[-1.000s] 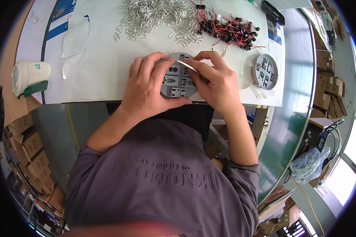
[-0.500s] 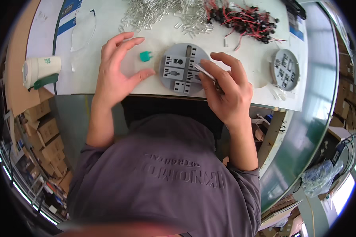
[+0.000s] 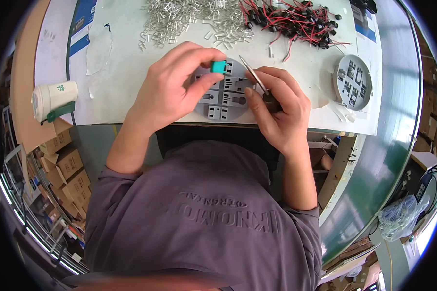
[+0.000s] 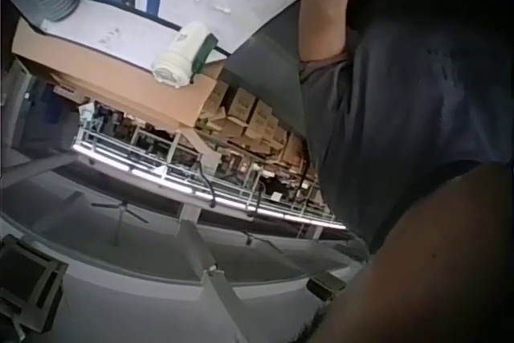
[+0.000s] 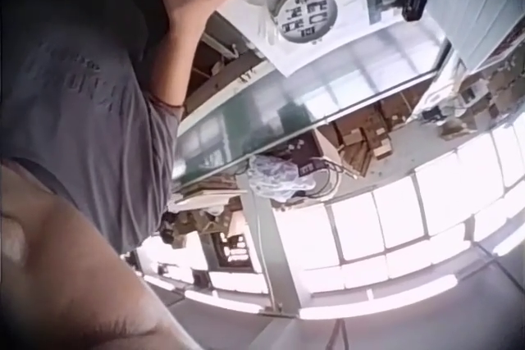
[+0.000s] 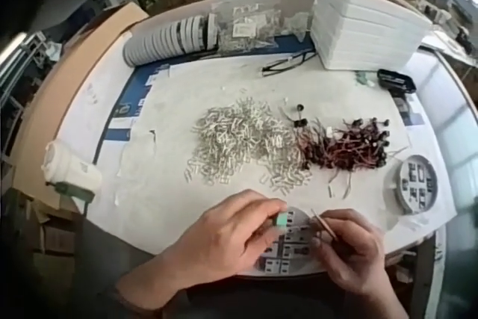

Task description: Assembling small electronic modules by inserting components and wires into circular plastic housings.

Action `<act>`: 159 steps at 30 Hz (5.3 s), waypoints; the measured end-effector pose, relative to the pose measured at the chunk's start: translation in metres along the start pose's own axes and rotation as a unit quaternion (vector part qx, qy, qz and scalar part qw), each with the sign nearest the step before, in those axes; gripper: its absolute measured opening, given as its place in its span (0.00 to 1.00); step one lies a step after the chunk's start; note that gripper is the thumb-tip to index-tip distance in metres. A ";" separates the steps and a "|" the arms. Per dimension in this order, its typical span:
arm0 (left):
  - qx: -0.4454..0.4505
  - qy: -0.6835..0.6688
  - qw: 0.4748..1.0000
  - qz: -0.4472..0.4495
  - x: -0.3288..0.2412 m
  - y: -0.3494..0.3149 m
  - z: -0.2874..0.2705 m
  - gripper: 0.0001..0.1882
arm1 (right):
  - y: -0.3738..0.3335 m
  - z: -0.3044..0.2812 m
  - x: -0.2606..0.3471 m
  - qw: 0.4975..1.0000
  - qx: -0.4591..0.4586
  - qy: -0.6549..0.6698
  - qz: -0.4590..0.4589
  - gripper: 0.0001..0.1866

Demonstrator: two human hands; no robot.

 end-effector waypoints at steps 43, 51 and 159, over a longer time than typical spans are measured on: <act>-0.128 0.067 0.986 0.079 -0.011 -0.006 0.001 0.19 | 0.045 -0.037 -0.007 0.980 0.035 -0.193 -0.039 0.15; 0.010 -0.094 0.995 0.013 -0.029 0.006 -0.005 0.17 | 0.039 -0.023 0.042 0.997 0.039 -0.054 -0.048 0.14; 0.034 -0.006 0.999 -0.021 0.033 -0.031 0.007 0.61 | 0.030 -0.014 0.060 0.951 0.294 -0.092 -0.001 0.25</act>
Point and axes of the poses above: each hand's wrist, its own y-axis towards the middle knuckle, its own z-axis out of the palm, x = y × z, the point moved 5 cm from there along y, towards the middle knuckle, and after that the axes turned 14 degrees about -z, right-handed, at the moved point
